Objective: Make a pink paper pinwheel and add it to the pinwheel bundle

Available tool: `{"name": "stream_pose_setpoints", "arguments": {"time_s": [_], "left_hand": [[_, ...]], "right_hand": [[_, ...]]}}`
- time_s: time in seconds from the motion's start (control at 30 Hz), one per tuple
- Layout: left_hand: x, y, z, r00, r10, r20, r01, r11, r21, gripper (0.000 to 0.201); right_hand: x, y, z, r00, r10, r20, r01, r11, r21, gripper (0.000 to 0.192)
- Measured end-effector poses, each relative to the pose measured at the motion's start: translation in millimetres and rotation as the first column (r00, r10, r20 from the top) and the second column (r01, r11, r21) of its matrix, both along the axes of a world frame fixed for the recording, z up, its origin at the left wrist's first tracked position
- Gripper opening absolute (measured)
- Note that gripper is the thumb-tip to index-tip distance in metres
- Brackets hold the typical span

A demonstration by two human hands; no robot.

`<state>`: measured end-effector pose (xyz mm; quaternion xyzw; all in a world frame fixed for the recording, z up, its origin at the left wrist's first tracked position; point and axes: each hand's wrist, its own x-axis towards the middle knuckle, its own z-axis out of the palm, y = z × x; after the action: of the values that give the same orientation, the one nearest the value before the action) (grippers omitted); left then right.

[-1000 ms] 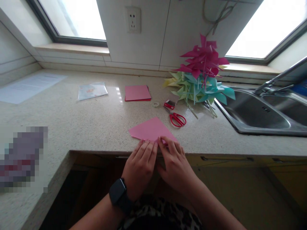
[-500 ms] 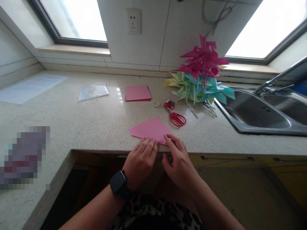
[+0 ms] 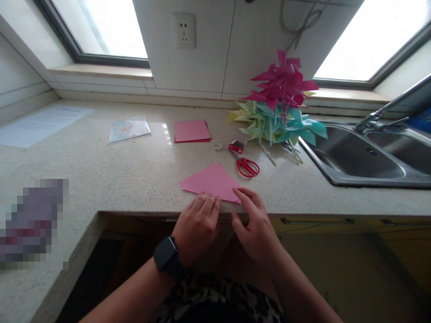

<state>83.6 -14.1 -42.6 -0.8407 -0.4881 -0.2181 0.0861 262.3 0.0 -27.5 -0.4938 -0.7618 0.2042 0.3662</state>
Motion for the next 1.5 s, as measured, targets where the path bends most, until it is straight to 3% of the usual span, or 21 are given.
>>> {"name": "stream_pose_setpoints", "arguments": {"time_s": [0.4,0.67,1.0,1.5], "left_hand": [[0,3,-5.0,1.000,-0.013,-0.018,0.013,1.000,0.002,0.049],[0,3,-5.6,1.000,-0.009,-0.014,0.009,1.000,0.001,0.040],[-2,3,-5.4,1.000,-0.010,0.005,0.010,1.000,0.008,0.035],[-2,8,-8.3,1.000,-0.022,0.016,0.023,0.998,-0.052,0.041]], "right_hand": [[-1,0,0.5,1.000,-0.001,0.011,0.000,1.000,0.020,0.048],[-17,-16,-3.3,0.950,-0.045,0.308,-0.019,0.979,0.201,0.046],[-33,-20,-7.4,0.905,-0.053,0.423,-0.018,0.987,0.162,0.061],[-31,-7,-0.5,0.861,-0.035,0.508,-0.026,0.993,0.113,0.055]]}}
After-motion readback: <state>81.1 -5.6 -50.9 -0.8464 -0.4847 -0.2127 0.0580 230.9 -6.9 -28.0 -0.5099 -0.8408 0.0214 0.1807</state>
